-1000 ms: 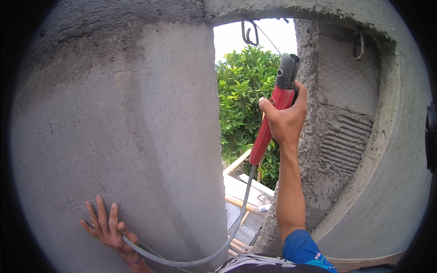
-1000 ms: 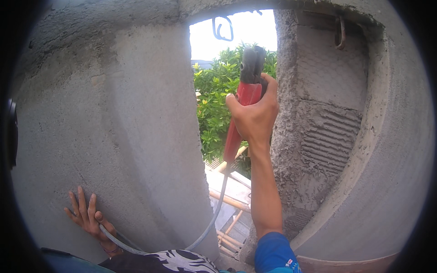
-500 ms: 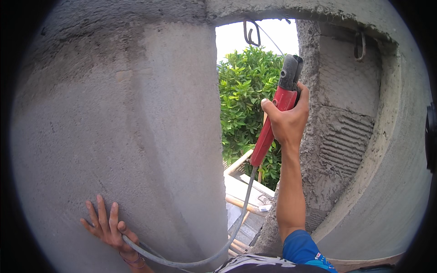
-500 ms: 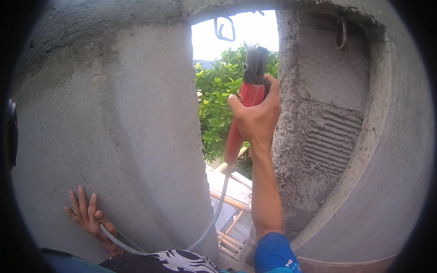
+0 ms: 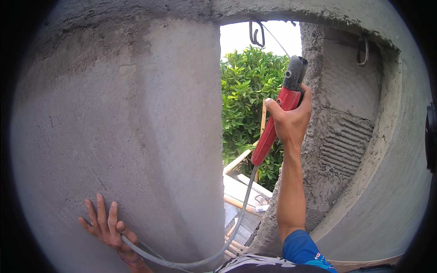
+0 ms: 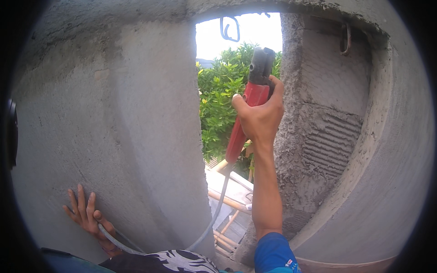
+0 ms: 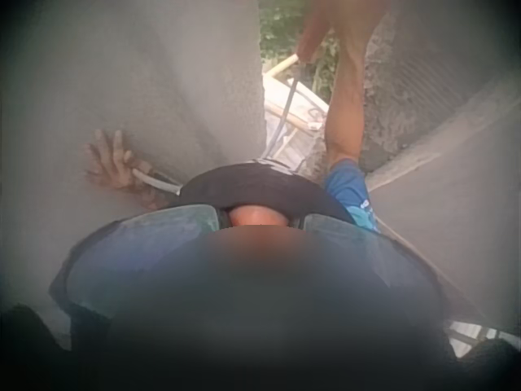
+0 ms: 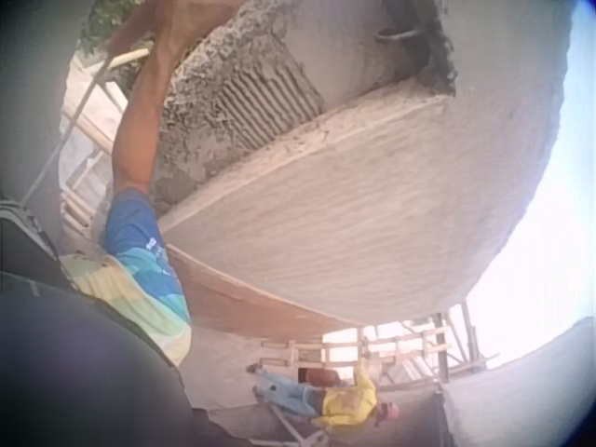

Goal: The person uses a red handheld welding torch to weld metal hooks embedded in a concrete wall. They repeatedly position the torch at the hook junctions, activate the arc, and weld while holding the wall for stability. The person occasionally pauses to reposition the torch and cable.

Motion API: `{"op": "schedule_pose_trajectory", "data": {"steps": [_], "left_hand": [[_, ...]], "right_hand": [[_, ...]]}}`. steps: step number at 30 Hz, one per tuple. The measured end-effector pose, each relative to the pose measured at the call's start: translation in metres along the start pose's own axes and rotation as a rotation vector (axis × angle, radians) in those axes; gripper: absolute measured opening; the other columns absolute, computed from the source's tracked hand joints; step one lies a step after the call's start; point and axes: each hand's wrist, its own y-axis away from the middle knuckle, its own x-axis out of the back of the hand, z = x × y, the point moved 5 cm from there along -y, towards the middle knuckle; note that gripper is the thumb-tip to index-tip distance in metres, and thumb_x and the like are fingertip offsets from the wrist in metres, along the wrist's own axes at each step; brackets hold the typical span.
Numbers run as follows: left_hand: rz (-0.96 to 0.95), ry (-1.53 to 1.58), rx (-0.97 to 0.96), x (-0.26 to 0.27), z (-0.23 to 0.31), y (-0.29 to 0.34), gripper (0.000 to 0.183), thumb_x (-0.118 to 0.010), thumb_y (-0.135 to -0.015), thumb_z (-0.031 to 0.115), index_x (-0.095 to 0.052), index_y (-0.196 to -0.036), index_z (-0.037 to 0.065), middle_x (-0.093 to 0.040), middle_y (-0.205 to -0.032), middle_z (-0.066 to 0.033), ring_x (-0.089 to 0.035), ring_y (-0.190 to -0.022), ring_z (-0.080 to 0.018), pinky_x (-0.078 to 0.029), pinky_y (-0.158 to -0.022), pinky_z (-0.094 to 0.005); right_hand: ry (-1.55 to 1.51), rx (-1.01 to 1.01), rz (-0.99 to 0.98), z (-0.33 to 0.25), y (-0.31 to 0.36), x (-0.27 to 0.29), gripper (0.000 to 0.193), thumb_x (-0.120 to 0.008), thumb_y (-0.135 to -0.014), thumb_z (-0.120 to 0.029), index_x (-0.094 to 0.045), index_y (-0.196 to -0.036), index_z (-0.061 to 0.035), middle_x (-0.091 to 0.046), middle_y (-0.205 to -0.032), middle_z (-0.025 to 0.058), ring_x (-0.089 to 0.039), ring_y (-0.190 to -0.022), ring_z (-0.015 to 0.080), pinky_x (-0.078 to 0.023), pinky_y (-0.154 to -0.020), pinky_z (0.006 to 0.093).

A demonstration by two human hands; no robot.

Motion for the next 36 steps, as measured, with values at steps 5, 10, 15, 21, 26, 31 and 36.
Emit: {"op": "schedule_pose_trajectory", "data": {"steps": [5,10,15,21,26,31,36], "left_hand": [[0.014,0.025,0.009,0.001,0.001,-0.002,0.058,-0.014,-0.109,0.039,-0.068,-0.114,0.016,-0.064,-0.134,-0.0081,-0.043,-0.142,-0.0279,-0.011,-0.127,-0.0488],[-0.003,0.015,0.005,0.002,0.001,-0.002,0.059,-0.014,-0.109,0.039,-0.068,-0.114,0.015,-0.064,-0.133,-0.0084,-0.043,-0.141,-0.0287,-0.011,-0.127,-0.0489],[-0.01,0.014,0.002,0.001,0.001,-0.002,0.059,-0.014,-0.109,0.039,-0.067,-0.114,0.015,-0.065,-0.132,-0.0088,-0.043,-0.141,-0.0298,-0.011,-0.127,-0.0493],[0.002,0.036,-0.002,0.003,0.001,-0.002,0.058,-0.013,-0.109,0.037,-0.067,-0.114,0.014,-0.065,-0.132,-0.0097,-0.044,-0.141,-0.0299,-0.012,-0.127,-0.0491],[0.018,0.042,0.011,0.002,0.0,-0.001,0.059,-0.013,-0.109,0.037,-0.067,-0.113,0.013,-0.065,-0.131,-0.0112,-0.044,-0.141,-0.0303,-0.012,-0.127,-0.0499],[0.009,0.026,0.01,0.0,-0.002,0.002,0.06,-0.012,-0.109,0.038,-0.067,-0.113,0.013,-0.065,-0.132,-0.0115,-0.043,-0.141,-0.0303,-0.011,-0.127,-0.0503],[-0.02,0.013,-0.038,0.0,-0.003,0.003,0.061,-0.01,-0.108,0.037,-0.065,-0.118,0.011,-0.058,-0.141,-0.0132,-0.036,-0.146,-0.0342,-0.009,-0.124,-0.0562]], "right_hand": [[-0.026,-0.008,-0.01,-0.001,0.001,-0.001,0.066,-0.077,-0.069,-0.017,-0.048,-0.126,0.0016,-0.068,-0.094,0.0122,-0.067,-0.083,0.0211,-0.054,-0.08,0.0354],[-0.018,0.008,-0.009,-0.002,0.001,-0.002,0.066,-0.077,-0.069,-0.017,-0.049,-0.125,0.002,-0.067,-0.094,0.0122,-0.067,-0.083,0.021,-0.054,-0.08,0.0354],[-0.019,0.052,-0.014,0.002,0.0,-0.001,0.064,-0.078,-0.069,-0.016,-0.049,-0.124,0.0021,-0.066,-0.092,0.0105,-0.066,-0.08,0.0197,-0.054,-0.078,0.0348],[-0.167,-0.025,-0.045,0.015,-0.001,-0.005,0.059,-0.079,-0.069,-0.015,-0.05,-0.119,0.0004,-0.059,-0.086,0.0055,-0.06,-0.074,0.0144,-0.052,-0.07,0.0313],[-0.21,-0.011,-0.048,0.017,0.004,-0.006,0.058,-0.079,-0.069,-0.015,-0.05,-0.117,0.0001,-0.058,-0.086,0.0055,-0.059,-0.074,0.0142,-0.051,-0.069,0.0304],[-0.246,-0.018,-0.054,0.019,0.006,-0.006,0.057,-0.079,-0.069,-0.014,-0.051,-0.117,-0.0011,-0.057,-0.085,0.0046,-0.059,-0.075,0.0139,-0.051,-0.069,0.03],[-0.283,-0.005,-0.062,0.017,0.006,-0.004,0.055,-0.079,-0.069,-0.014,-0.051,-0.115,-0.0024,-0.055,-0.084,0.0032,-0.057,-0.074,0.0128,-0.05,-0.068,0.0294]]}}
